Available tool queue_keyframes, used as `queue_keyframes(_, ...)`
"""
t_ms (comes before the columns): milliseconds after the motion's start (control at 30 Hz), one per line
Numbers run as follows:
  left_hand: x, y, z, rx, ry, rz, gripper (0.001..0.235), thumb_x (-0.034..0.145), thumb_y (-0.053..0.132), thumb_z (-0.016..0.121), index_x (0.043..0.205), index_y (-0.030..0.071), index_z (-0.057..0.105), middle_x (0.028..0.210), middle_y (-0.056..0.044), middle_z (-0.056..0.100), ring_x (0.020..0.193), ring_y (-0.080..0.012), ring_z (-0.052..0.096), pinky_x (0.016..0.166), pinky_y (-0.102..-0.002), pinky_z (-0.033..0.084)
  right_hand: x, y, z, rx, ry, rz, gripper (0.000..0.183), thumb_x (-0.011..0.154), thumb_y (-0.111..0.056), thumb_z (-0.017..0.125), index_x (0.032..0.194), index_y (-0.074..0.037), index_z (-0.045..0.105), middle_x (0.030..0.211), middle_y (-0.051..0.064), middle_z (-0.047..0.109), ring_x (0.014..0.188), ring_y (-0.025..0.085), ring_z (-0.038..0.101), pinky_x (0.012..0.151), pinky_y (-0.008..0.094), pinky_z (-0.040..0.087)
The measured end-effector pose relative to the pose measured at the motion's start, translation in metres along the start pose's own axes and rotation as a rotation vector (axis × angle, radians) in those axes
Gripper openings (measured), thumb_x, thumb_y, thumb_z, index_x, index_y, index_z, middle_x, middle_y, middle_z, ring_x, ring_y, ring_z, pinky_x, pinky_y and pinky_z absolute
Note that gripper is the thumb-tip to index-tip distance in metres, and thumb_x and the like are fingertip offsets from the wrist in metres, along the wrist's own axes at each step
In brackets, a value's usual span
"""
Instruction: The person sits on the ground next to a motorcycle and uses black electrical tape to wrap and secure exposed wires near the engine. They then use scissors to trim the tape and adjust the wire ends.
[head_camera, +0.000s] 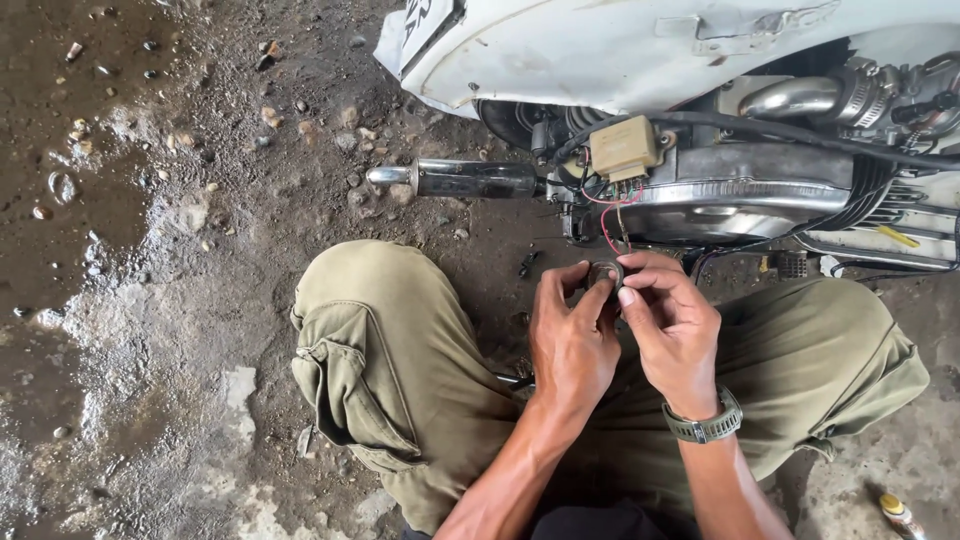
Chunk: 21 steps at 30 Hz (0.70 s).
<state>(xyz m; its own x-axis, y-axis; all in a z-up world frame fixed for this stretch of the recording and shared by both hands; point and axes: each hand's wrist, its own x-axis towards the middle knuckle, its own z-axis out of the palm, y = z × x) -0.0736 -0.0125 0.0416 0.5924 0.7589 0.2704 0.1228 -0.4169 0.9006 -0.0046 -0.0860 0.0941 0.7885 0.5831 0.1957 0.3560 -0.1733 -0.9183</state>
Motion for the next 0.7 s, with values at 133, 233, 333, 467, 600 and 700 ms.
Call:
queue_keyframes(133,0.001,0.0,0.003,-0.006,0.0,-0.005,0.023,0.077,0.002,0.081,0.098,0.012,0.079,0.11,-0.01,0.061,0.095,-0.0342,0.073,0.07,-0.04,0.061,0.001,0.004,-0.002,0.002,0.002,-0.022,0.006,0.096,0.01,0.065,0.102,0.01,0.062,0.117,0.025,0.065,0.103,0.027,0.071,0.078,0.032,0.059)
queue_keyframes(233,0.001,0.003,0.004,-0.08,-0.005,-0.069,0.021,0.079,0.005,0.082,0.099,0.01,0.076,0.11,-0.01,0.061,0.097,-0.034,0.071,0.077,-0.039,0.06,0.002,0.002,0.0,-0.02,0.032,-0.047,0.007,0.097,0.009,0.065,0.104,0.009,0.061,0.117,0.023,0.065,0.104,0.027,0.069,0.086,0.037,0.058)
queue_keyframes(333,0.006,0.007,0.0,-0.134,-0.028,-0.128,0.022,0.078,0.005,0.083,0.098,0.008,0.076,0.109,-0.01,0.061,0.097,-0.0337,0.072,0.078,-0.039,0.06,0.001,0.002,0.001,-0.033,0.058,-0.044,0.009,0.098,0.009,0.065,0.106,0.009,0.062,0.115,0.022,0.066,0.101,0.027,0.07,0.085,0.038,0.058)
queue_keyframes(467,0.008,-0.003,0.001,-0.33,0.026,-0.32,0.017,0.087,0.012,0.077,0.101,0.005,0.07,0.101,-0.014,0.061,0.091,-0.0357,0.069,0.078,-0.039,0.056,-0.008,0.016,-0.015,-0.015,0.29,0.022,0.014,0.102,0.009,0.051,0.108,0.003,0.062,0.107,0.017,0.067,0.091,0.021,0.067,0.08,0.033,0.059)
queue_keyframes(600,0.017,0.01,-0.009,-0.47,0.02,-0.696,0.021,0.1,0.032,0.059,0.106,0.011,0.055,0.093,-0.002,0.061,0.082,-0.0137,0.058,0.076,-0.031,0.049,-0.007,0.03,-0.063,0.169,0.576,0.13,0.031,0.097,0.016,0.04,0.112,-0.003,0.059,0.105,0.014,0.068,0.088,0.022,0.069,0.082,0.029,0.061)
queue_keyframes(700,0.021,0.023,-0.014,-0.471,-0.031,-0.765,0.026,0.101,0.038,0.055,0.106,0.012,0.054,0.088,0.0,0.056,0.078,-0.0129,0.051,0.074,-0.031,0.046,-0.003,0.032,-0.093,0.074,0.62,0.174,0.026,0.102,0.013,0.044,0.112,-0.006,0.059,0.104,0.011,0.068,0.087,0.019,0.07,0.078,0.024,0.06)
